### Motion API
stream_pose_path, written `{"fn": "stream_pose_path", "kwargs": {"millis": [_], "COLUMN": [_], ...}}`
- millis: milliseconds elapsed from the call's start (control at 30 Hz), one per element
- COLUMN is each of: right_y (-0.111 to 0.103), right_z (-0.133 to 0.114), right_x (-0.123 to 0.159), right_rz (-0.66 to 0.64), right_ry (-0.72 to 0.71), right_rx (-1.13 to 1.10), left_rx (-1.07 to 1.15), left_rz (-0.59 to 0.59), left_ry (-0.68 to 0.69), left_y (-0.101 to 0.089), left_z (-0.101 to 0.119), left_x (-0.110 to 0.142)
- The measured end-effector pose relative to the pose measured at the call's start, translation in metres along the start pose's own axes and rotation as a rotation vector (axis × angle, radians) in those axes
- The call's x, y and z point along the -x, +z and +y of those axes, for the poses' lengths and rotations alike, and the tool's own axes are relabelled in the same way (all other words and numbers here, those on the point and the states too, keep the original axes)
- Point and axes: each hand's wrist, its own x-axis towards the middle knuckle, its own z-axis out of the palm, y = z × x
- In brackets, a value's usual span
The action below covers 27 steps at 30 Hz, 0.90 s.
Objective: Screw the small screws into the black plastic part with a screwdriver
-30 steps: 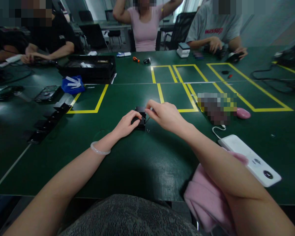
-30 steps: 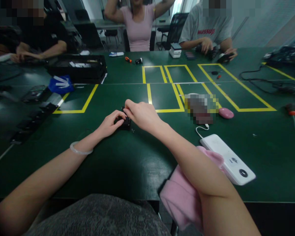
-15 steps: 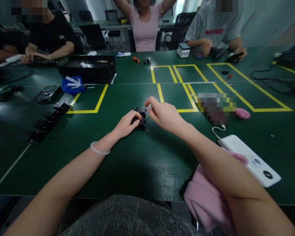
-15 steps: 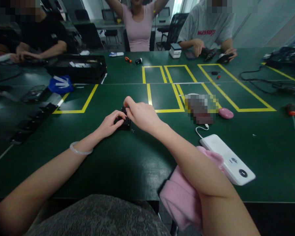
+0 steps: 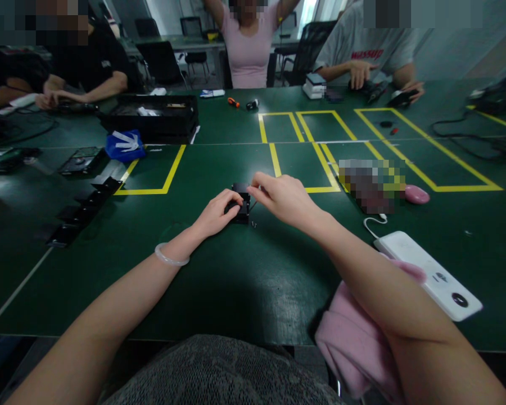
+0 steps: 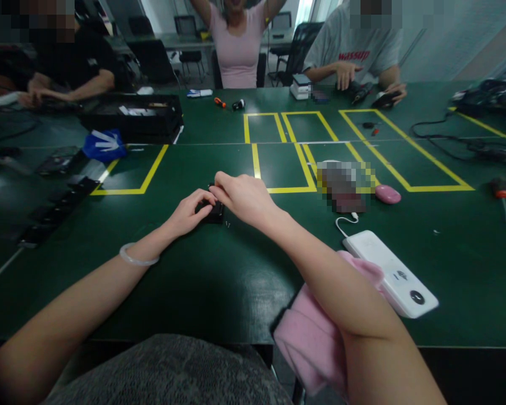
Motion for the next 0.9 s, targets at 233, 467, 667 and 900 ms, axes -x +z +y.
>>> {"fn": "stream_pose_path", "kwargs": {"millis": [233,467,667,900], "right_y": [0.0005,-0.0008,0.0011,0.0011], "right_z": [-0.0007,-0.0006,-0.0001,0.0001], "right_x": [0.0017,0.0014,0.0016,0.0008], "right_rz": [0.014,-0.012,0.02,-0.005], "right_ry": [-0.028,-0.009,-0.026,-0.012], "right_rx": [-0.041,-0.02,-0.063,-0.019], "left_rx": [0.013,0.005,0.003,-0.002], "left_rz": [-0.007,-0.011,-0.008,-0.011], "left_ry": [-0.018,-0.023,-0.032,-0.031], "left_y": [-0.001,-0.0009,-0.0007,-0.0007], "left_z": [0.0016,0.0021,0.0019,0.0018], "left_x": [-0.0001,-0.0001,0.0,-0.0007]}}
